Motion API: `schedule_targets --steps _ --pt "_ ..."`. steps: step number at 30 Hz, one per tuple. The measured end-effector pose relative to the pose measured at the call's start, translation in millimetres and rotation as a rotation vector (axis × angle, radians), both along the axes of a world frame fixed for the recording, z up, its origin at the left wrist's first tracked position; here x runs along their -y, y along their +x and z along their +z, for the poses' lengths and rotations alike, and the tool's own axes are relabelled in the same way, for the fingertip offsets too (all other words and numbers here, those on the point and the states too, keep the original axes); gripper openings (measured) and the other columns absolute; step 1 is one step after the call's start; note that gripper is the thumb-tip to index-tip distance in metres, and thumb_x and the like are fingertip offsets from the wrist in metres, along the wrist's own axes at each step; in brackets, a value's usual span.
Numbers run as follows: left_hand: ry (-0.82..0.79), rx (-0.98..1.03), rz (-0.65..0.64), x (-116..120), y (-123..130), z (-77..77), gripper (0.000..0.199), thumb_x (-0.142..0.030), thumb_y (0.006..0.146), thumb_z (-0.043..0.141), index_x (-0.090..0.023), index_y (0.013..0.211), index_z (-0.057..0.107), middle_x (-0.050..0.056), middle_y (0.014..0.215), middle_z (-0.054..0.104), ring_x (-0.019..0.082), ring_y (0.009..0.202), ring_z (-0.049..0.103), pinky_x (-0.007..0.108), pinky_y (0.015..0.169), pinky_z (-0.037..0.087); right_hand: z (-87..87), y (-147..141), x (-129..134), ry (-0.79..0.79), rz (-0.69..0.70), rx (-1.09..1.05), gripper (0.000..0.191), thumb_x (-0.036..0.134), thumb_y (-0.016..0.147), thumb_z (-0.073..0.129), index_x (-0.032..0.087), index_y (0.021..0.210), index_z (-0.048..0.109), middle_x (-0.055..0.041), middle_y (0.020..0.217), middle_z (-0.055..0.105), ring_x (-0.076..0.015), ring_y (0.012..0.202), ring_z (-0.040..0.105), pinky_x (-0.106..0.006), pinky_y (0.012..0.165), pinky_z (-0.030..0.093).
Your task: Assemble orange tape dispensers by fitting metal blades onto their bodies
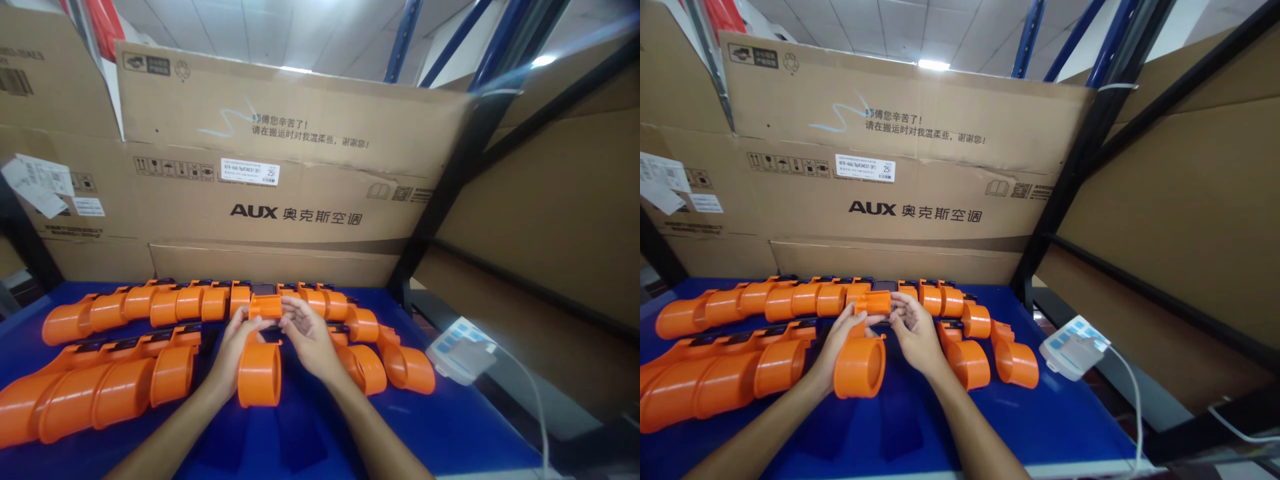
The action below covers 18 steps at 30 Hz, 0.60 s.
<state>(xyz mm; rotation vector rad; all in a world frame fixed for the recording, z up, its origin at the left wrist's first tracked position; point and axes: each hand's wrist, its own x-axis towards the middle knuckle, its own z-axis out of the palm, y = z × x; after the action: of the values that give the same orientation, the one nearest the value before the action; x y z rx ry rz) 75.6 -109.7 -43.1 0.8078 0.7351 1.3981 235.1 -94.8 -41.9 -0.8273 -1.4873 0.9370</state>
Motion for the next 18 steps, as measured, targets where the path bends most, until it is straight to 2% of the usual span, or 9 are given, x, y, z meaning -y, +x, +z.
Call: schedule_targets --steps 2,6,8,11,15,18 --pt "-0.018 0.039 -0.029 0.7 -0.6 0.3 0.045 -0.037 0.073 0.082 -0.021 0.109 0.059 0.006 0.091 0.078 0.012 0.057 0.062 0.022 0.058 0.049 -1.7 1.6 -2.6 0.005 -0.048 0.051 0.037 0.042 0.090 0.069 0.023 0.122 0.063 -0.0062 0.099 0.071 -0.0205 0.086 0.067 -0.036 0.084 0.056" --pt "-0.056 0.047 -0.018 1.3 -1.7 4.5 0.051 -0.039 0.068 0.085 -0.021 0.107 0.056 0.005 0.086 0.077 0.012 0.054 0.061 0.024 0.056 0.051 -2.9 3.6 -5.2 0.001 -0.140 0.136 0.035 0.047 0.089 0.071 0.020 0.111 0.069 -0.0072 0.102 0.074 -0.0196 0.082 0.067 -0.033 0.078 0.055" --pt "-0.052 0.034 -0.003 1.2 -2.0 6.4 0.051 -0.042 0.068 0.085 -0.021 0.105 0.057 0.004 0.084 0.076 0.012 0.052 0.059 0.024 0.055 0.050 -2.3 3.1 -4.5 -0.058 -0.119 0.126 0.034 0.052 0.089 0.070 0.019 0.097 0.069 -0.0048 0.087 0.073 -0.0166 0.069 0.064 -0.029 0.065 0.051" --pt "-0.018 -0.006 0.032 0.5 -1.9 5.4 0.049 -0.046 0.068 0.085 -0.021 0.101 0.059 0.000 0.077 0.072 0.011 0.051 0.058 0.022 0.054 0.047 0.8 2.2 -2.7 -0.146 -0.072 0.060 0.039 0.058 0.087 0.070 0.019 0.082 0.063 0.0022 0.062 0.062 -0.0113 0.049 0.050 -0.023 0.048 0.038" --pt "-0.015 -0.106 0.066 -2.2 -2.9 -1.4 0.049 -0.057 0.072 0.082 -0.023 0.102 0.062 -0.007 0.060 0.059 0.010 0.048 0.052 0.020 0.049 0.041 8.5 5.6 -2.7 -0.111 -0.118 -0.074 0.038 0.056 0.082 0.076 0.020 0.088 0.066 0.0001 0.071 0.065 -0.0108 0.052 0.047 -0.022 0.046 0.035" --pt "-0.015 -0.159 0.086 -4.4 -4.4 -5.1 0.052 -0.062 0.074 0.079 -0.023 0.106 0.063 -0.008 0.057 0.055 0.011 0.046 0.050 0.020 0.048 0.040 12.6 10.3 -4.1 -0.085 -0.143 -0.128 0.038 0.055 0.081 0.077 0.021 0.095 0.068 -0.0025 0.079 0.067 -0.0117 0.055 0.048 -0.023 0.046 0.036"
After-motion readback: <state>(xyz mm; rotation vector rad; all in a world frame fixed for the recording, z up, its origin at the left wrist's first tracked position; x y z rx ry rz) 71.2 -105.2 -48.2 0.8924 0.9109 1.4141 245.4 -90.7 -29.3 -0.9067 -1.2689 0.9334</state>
